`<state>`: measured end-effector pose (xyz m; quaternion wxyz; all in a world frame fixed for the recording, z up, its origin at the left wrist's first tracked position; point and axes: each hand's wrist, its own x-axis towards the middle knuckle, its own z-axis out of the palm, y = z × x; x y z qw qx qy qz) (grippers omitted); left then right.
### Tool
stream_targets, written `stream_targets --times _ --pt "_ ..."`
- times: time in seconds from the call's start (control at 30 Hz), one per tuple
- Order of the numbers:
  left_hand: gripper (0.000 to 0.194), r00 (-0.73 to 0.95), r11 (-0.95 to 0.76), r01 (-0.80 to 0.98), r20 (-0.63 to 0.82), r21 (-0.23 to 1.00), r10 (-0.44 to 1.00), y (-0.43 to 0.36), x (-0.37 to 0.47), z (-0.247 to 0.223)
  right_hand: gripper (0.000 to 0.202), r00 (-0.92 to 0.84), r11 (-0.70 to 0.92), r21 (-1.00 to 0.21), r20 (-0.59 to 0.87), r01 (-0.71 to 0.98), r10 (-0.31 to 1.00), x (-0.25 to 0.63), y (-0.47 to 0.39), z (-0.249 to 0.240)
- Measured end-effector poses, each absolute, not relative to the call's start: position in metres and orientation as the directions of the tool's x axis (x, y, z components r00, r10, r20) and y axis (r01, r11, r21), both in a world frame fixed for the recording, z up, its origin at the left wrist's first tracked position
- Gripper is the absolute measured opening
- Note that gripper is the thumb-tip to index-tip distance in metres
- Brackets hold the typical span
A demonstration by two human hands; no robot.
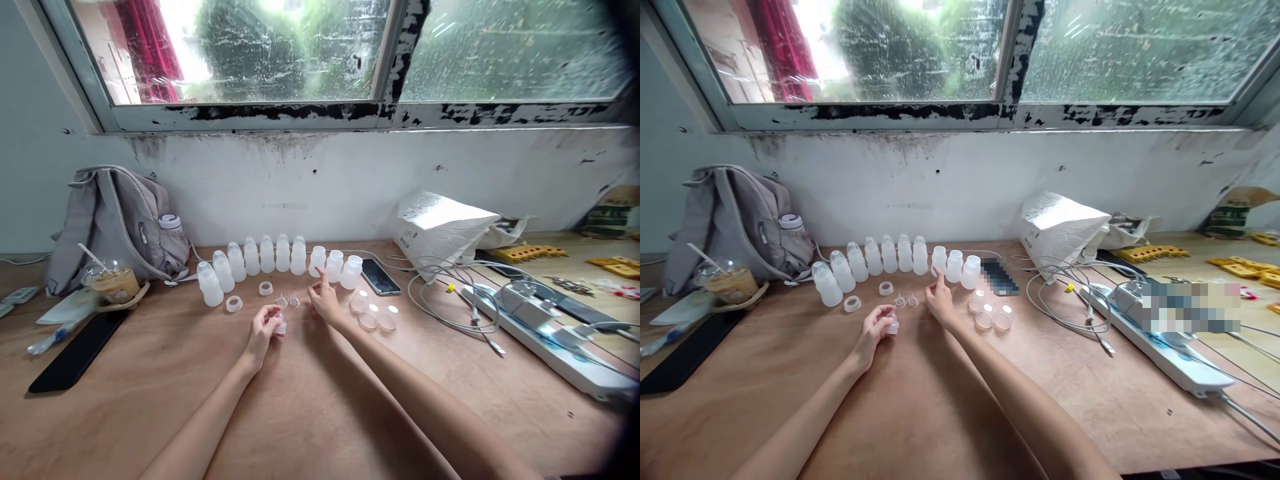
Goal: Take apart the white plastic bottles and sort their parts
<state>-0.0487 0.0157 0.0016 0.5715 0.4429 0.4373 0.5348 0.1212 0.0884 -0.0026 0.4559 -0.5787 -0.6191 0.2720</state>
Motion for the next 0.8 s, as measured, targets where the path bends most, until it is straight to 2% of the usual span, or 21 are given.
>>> stream_targets --times 0.17,0.27,0.37,0.53,0.63,0.73,0.8 --pt "0.024 0.066 0.037 -0.161 -0.026 0.986 0.997 0.017 -0.052 0.002 0.062 0.090 0.221 -0.772 0.338 0.596 0.937 0.124 0.128 0.015" --pt "0.024 0.065 0.025 -0.153 -0.015 0.988 0.998 0.016 -0.052 0.001 0.063 0.144 0.136 -0.662 0.350 0.737 0.925 0.127 0.145 0.022" --pt "0.023 0.070 0.013 -0.146 -0.003 0.989 0.998 0.015 -0.050 0.001 0.053 0.158 0.094 -0.610 0.348 0.787 0.924 0.129 0.150 0.027" --pt "0.019 0.038 -0.034 -0.128 0.039 0.991 0.998 0.013 -0.050 0.004 0.020 0.069 0.185 -0.541 0.415 0.820 0.907 0.126 0.128 0.031" --pt "0.019 0.016 -0.037 -0.134 0.040 0.990 0.999 0.012 -0.050 0.007 0.019 0.030 0.237 -0.490 0.477 0.839 0.878 0.126 0.104 0.031" --pt "0.019 0.005 -0.024 -0.158 0.026 0.987 1.000 0.012 -0.049 0.007 0.014 -0.018 0.355 -0.397 0.645 0.846 0.764 0.131 0.081 0.031" --pt "0.019 0.006 -0.019 -0.172 0.020 0.985 1.000 0.013 -0.047 0.005 0.012 -0.050 0.437 -0.399 0.689 0.806 0.723 0.136 0.068 0.030"
